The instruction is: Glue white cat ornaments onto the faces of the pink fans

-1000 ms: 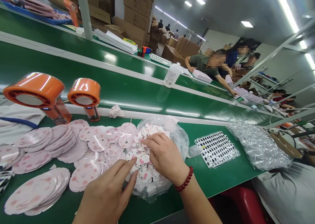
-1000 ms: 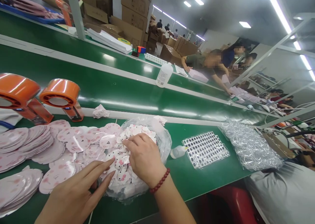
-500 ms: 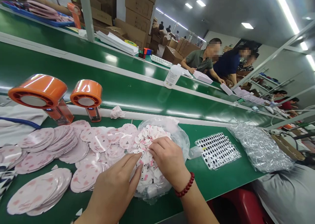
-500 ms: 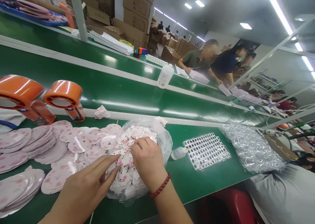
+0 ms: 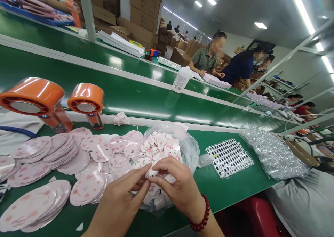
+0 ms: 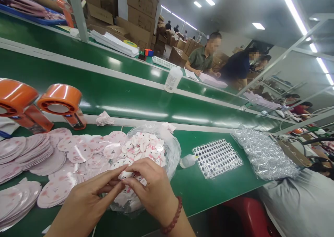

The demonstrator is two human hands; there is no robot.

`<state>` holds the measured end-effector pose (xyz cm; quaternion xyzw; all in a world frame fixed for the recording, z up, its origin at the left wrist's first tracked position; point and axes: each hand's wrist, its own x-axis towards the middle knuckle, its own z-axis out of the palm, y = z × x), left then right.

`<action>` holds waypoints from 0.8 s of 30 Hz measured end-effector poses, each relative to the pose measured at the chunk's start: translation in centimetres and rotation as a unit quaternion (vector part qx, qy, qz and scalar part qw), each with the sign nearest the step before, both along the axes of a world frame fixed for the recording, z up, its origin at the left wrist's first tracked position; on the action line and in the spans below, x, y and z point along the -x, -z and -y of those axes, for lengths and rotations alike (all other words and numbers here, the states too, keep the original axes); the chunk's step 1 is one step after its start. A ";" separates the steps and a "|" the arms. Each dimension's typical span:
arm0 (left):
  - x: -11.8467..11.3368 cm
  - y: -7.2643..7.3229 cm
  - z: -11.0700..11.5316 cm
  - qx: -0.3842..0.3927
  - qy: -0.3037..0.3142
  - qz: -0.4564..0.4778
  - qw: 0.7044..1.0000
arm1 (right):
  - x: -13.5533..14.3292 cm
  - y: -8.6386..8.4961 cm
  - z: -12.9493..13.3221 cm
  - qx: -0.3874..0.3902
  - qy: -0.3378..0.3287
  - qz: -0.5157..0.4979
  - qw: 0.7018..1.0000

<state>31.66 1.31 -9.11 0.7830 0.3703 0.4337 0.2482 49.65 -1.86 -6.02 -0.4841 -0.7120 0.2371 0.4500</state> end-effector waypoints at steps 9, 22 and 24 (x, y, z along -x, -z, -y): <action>-0.1 -1.0 0.6 -0.215 -0.030 -0.074 0.973 | 1.4 0.7 1.2 0.190 0.120 -0.178 0.958; 0.1 -0.3 0.6 -0.234 -0.060 -0.154 0.958 | 2.9 0.2 1.3 0.278 0.130 -0.284 0.908; 0.2 0.0 0.6 -0.225 -0.060 -0.154 0.960 | 2.7 0.4 1.4 0.242 0.122 -0.231 0.934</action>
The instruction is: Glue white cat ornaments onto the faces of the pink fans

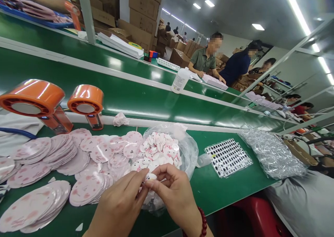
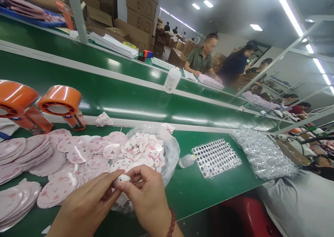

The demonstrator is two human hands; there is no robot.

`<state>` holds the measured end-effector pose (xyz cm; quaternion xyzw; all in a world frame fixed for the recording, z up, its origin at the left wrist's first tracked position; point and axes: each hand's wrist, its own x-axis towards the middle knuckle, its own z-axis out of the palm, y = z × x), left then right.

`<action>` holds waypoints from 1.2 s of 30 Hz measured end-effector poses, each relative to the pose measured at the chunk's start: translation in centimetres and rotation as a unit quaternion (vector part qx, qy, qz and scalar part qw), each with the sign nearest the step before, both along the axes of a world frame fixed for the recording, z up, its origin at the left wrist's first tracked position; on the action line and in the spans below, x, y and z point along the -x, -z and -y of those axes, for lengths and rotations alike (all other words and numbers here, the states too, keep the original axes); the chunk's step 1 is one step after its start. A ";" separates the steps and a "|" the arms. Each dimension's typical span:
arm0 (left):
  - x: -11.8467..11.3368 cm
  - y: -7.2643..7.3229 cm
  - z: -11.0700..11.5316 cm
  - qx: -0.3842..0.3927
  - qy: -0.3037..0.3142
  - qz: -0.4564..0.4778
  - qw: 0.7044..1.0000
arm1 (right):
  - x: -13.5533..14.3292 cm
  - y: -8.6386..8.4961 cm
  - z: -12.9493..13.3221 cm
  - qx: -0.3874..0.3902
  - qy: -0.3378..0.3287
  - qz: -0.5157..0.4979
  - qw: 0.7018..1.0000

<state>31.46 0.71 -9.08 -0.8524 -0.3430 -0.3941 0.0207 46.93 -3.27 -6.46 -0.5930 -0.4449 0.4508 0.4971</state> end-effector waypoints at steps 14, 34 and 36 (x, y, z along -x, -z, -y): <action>0.3 0.1 -1.4 0.046 -0.023 -0.059 0.997 | -2.2 0.1 -1.5 -0.246 0.042 0.386 0.888; 1.5 0.5 -0.1 0.058 -0.034 -0.135 0.989 | -3.5 -1.1 -6.6 -0.108 -0.141 0.583 0.793; 1.7 0.7 0.0 0.067 -0.029 -0.137 0.988 | -3.8 -1.3 -6.5 -0.104 -0.126 0.575 0.802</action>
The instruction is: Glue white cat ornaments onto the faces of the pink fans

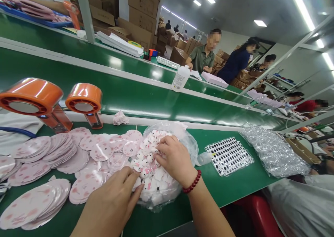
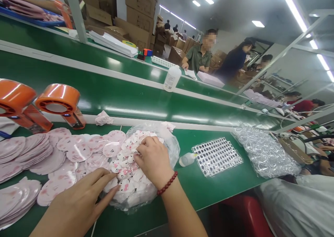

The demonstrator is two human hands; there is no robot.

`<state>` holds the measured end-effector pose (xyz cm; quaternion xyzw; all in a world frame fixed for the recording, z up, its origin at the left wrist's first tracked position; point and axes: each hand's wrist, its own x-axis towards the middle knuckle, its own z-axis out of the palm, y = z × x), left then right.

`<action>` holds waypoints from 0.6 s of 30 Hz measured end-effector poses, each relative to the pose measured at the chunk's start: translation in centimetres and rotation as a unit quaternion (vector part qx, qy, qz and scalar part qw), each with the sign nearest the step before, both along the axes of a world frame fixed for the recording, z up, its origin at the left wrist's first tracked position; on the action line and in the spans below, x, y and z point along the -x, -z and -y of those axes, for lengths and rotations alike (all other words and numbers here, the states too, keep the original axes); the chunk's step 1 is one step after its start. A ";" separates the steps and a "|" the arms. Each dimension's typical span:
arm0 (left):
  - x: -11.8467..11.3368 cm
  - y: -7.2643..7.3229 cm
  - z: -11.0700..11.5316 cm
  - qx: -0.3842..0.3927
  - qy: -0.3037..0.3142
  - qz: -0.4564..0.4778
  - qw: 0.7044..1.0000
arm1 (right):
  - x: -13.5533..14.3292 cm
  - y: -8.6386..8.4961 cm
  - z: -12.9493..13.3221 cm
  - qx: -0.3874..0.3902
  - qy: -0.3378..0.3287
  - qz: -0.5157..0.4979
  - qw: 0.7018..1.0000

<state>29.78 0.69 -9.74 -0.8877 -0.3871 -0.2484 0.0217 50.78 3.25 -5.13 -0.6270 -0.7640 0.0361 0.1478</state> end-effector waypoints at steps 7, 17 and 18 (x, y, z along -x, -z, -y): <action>0.4 0.0 -0.1 0.019 0.010 0.010 1.000 | 0.2 -0.3 0.7 -0.046 0.031 -0.022 0.998; 0.3 -0.3 0.2 0.011 0.009 0.016 1.000 | 2.4 0.7 0.2 -0.030 -0.049 0.068 0.996; 0.2 -0.7 0.1 0.001 0.011 0.022 1.000 | 2.3 0.8 0.0 -0.028 -0.055 0.066 0.996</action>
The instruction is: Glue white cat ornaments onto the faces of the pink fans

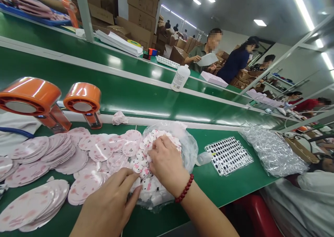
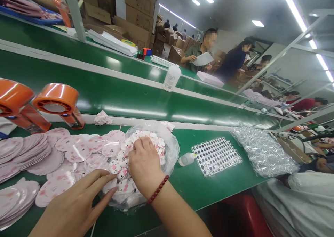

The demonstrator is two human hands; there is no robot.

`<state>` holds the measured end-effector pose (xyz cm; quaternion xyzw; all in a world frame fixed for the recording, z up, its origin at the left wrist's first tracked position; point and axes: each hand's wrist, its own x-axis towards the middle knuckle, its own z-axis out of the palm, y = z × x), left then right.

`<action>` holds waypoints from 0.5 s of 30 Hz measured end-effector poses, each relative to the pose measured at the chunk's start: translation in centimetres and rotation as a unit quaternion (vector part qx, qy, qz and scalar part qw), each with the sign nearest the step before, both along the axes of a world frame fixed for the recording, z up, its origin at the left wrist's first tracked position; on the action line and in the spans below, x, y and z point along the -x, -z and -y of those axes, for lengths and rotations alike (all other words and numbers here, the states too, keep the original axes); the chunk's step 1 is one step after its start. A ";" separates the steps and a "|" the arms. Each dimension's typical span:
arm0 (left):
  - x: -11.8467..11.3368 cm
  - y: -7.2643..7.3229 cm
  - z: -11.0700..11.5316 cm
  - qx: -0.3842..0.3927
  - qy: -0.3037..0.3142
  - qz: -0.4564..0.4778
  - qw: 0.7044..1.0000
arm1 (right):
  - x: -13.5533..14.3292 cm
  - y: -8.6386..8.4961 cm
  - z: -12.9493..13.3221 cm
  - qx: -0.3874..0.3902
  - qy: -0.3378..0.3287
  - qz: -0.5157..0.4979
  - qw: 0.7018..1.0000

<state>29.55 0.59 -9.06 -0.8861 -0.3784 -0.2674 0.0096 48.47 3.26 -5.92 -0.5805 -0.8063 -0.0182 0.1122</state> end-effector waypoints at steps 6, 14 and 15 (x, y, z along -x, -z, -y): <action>-0.4 -1.6 -0.8 -0.071 0.008 0.061 0.996 | -1.0 -0.3 0.0 0.010 -0.030 -0.061 0.998; -1.8 -0.3 -2.5 -0.050 0.082 0.174 0.980 | -1.6 -1.7 1.5 0.050 -0.044 -0.327 0.943; -1.9 -0.3 -2.6 -0.036 0.083 0.191 0.977 | -1.7 -1.8 1.5 0.059 -0.049 -0.347 0.935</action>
